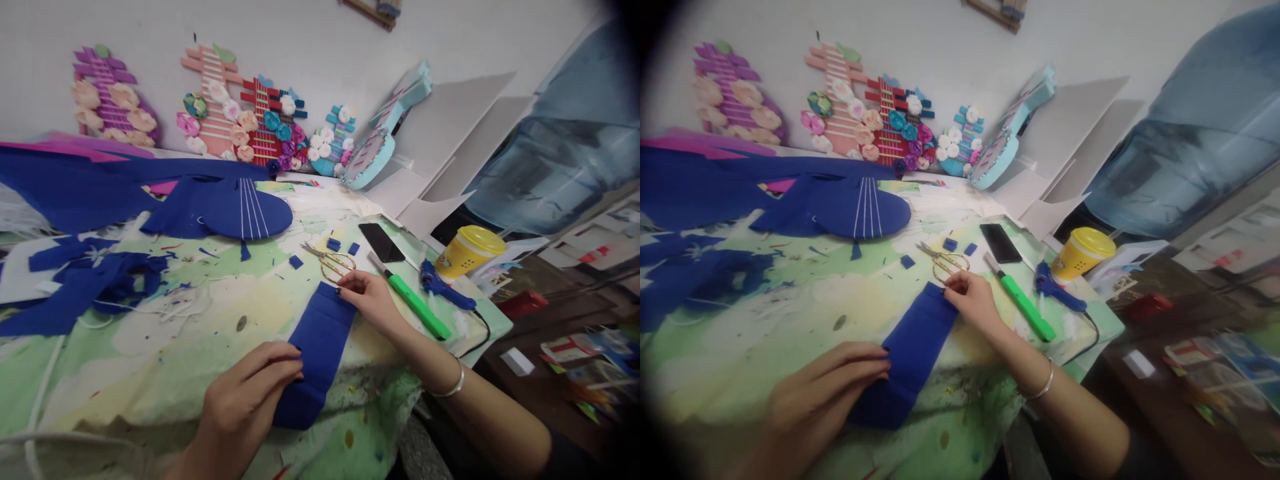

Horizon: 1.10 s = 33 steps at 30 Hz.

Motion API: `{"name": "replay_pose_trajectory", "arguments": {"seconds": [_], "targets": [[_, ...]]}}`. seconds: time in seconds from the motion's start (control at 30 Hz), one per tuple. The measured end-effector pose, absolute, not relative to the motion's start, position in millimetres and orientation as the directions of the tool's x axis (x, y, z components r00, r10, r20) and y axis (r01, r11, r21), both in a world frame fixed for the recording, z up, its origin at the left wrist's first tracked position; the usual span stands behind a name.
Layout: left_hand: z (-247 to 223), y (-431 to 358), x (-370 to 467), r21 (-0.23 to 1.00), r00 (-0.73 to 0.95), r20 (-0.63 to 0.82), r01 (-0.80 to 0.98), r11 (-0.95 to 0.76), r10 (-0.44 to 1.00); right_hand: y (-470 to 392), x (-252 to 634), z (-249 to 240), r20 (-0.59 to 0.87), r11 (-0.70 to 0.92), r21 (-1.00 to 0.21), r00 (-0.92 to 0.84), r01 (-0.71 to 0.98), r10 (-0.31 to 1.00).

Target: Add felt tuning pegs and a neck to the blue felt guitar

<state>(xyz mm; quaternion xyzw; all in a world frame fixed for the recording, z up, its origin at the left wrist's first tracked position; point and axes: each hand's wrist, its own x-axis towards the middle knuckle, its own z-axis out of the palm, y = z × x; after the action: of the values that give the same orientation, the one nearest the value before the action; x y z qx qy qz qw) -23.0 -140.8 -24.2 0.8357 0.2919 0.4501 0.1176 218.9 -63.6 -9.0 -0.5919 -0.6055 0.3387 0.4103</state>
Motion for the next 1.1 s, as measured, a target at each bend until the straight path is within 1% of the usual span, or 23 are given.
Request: {"name": "replay_pose_trajectory", "arguments": {"seconds": [0.07,0.13,0.23,0.3,0.37,0.47,0.57,0.63,0.7,0.77,0.9,0.97,1.1], "targets": [[-24.8,-140.6,-23.6,0.461,0.428,0.685,0.373,-0.805,0.59,-66.0,218.2,-6.8,0.15,0.104,-0.822,0.036,0.56,0.988],[-24.6,-141.4,-23.2,0.47,0.415,0.684,0.378,-0.797,0.6,-70.5,219.2,-2.5,0.222,0.156,-0.721,0.012,0.676,0.975],[-22.9,-143.1,-22.3,0.48,0.403,0.678,0.391,-0.785,0.615,-80.3,230.0,5.4,0.352,0.221,-0.574,-0.007,0.789,0.936],[-20.5,-143.4,-22.3,0.485,0.392,0.68,0.392,-0.782,0.619,-87.8,246.9,9.9,0.445,0.225,-0.47,0.008,0.854,0.896],[-16.6,-142.7,-22.1,0.485,0.387,0.682,0.396,-0.78,0.62,-95.0,272.0,12.5,0.528,0.173,-0.341,0.036,0.924,0.849],[-9.8,-140.6,-19.0,0.502,0.369,0.68,0.396,-0.769,0.634,-104.6,320.1,10.3,0.606,-0.009,-0.127,0.085,0.992,0.79],[-6.5,-138.1,-12.0,0.564,0.324,0.66,0.384,-0.731,0.678,-112.4,368.7,-1.9,0.576,-0.118,0.061,0.062,0.991,0.815],[-7.1,-136.7,-6.4,0.6,0.296,0.635,0.394,-0.697,0.713,-116.2,395.3,-13.9,0.521,-0.152,0.14,0.057,0.978,0.851],[-8.7,-135.5,-1.7,0.62,0.273,0.614,0.414,-0.666,0.741,-118.1,415.0,-25.2,0.453,-0.171,0.165,0.079,0.971,0.888],[-9.6,-134.7,1.6,0.629,0.267,0.595,0.432,-0.646,0.758,-117.7,427.7,-32.2,0.403,-0.161,0.146,0.09,0.976,0.911],[-7.7,-133.4,4.2,0.633,0.253,0.588,0.448,-0.632,0.768,-111.4,436.5,-28.3,0.431,-0.115,0.093,0.064,0.989,0.9],[-5.7,-132.3,4.8,0.619,0.263,0.61,0.43,-0.657,0.747,-107.1,435.3,-20.8,0.416,-0.096,0.078,0.054,0.992,0.908],[-3.1,-129.2,7.5,0.561,0.284,0.684,0.383,-0.734,0.672,-101.7,426.0,-6.8,0.273,-0.127,0.048,0.109,0.991,0.956]]}}
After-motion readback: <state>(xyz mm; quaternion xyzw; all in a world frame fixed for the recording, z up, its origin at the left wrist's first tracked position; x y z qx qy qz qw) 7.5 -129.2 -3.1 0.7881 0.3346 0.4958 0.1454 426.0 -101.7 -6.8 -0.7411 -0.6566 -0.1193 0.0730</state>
